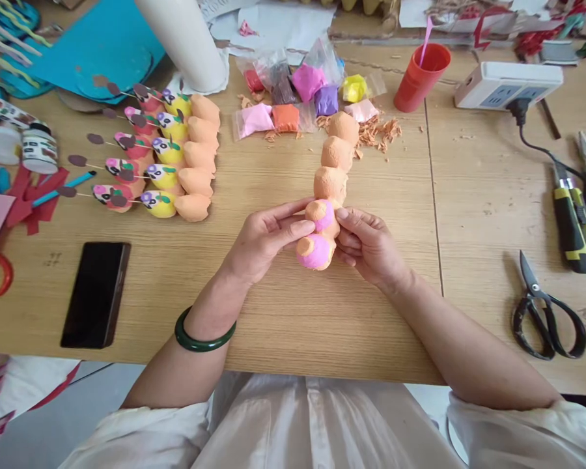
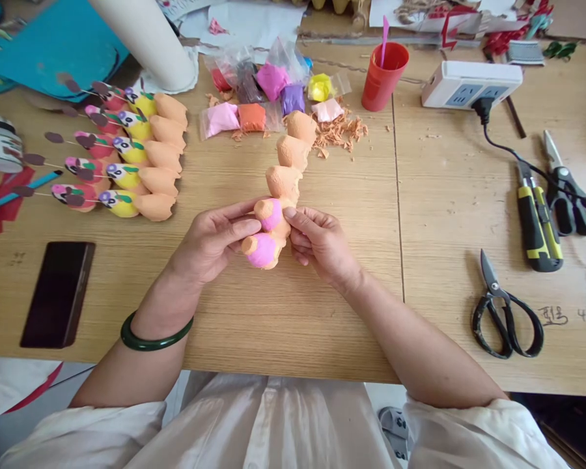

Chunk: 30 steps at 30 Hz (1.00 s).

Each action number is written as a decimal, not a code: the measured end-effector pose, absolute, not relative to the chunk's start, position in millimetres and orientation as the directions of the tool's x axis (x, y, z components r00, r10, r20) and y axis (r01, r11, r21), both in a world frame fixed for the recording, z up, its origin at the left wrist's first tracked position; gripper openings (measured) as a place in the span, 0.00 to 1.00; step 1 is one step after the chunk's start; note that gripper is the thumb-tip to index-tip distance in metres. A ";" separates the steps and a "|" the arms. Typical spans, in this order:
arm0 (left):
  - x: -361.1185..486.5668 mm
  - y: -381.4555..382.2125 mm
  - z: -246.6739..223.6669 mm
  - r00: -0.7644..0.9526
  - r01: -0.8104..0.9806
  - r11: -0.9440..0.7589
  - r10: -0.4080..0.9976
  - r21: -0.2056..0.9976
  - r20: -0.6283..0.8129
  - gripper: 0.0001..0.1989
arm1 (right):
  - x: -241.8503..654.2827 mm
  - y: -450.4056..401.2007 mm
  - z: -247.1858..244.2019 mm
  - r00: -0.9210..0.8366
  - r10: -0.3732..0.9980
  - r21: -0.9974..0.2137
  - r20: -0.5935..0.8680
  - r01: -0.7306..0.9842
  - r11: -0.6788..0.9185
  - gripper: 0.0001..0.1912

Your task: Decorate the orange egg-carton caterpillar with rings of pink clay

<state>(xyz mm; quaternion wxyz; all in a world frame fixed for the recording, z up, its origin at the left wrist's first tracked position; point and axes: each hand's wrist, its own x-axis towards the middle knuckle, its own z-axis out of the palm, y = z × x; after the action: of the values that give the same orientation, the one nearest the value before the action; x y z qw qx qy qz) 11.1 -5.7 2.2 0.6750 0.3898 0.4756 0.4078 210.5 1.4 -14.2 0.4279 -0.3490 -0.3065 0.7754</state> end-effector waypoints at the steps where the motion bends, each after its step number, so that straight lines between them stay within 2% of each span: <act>1: 10.0 -4.8 2.0 0.224 -0.170 0.368 0.918 0.914 -0.327 0.31 | 210.2 1.3 -14.4 -0.392 0.877 -0.776 -0.277 -0.447 -0.445 0.32; 9: -3.2 0.8 1.0 0.256 -0.036 0.350 0.909 0.936 -0.330 0.35 | 206.0 -2.4 -13.2 -0.411 0.868 -0.796 -0.278 -0.408 -0.447 0.31; 15: -1.0 2.7 -4.4 0.247 0.030 0.261 0.933 0.965 -0.261 0.34 | 204.6 -3.4 -12.7 -0.397 0.882 -0.824 -0.254 -0.389 -0.412 0.32; 23: 2.4 -0.4 -4.6 0.251 -0.031 0.263 0.936 0.964 -0.247 0.33 | 202.1 -6.4 -12.3 -0.326 0.916 -0.858 -0.234 -0.374 -0.352 0.32; 30: 8.8 -5.2 -11.5 0.209 0.031 0.172 0.962 0.985 -0.174 0.35 | 201.1 -8.5 -14.6 -0.298 0.929 -0.875 -0.219 -0.362 -0.323 0.31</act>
<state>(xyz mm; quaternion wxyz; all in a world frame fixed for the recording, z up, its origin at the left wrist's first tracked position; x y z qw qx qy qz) 8.8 -5.2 -11.5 0.5887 0.5077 0.4892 0.3955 201.1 -8.5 -14.6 0.4505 -0.3848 -0.3683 0.7164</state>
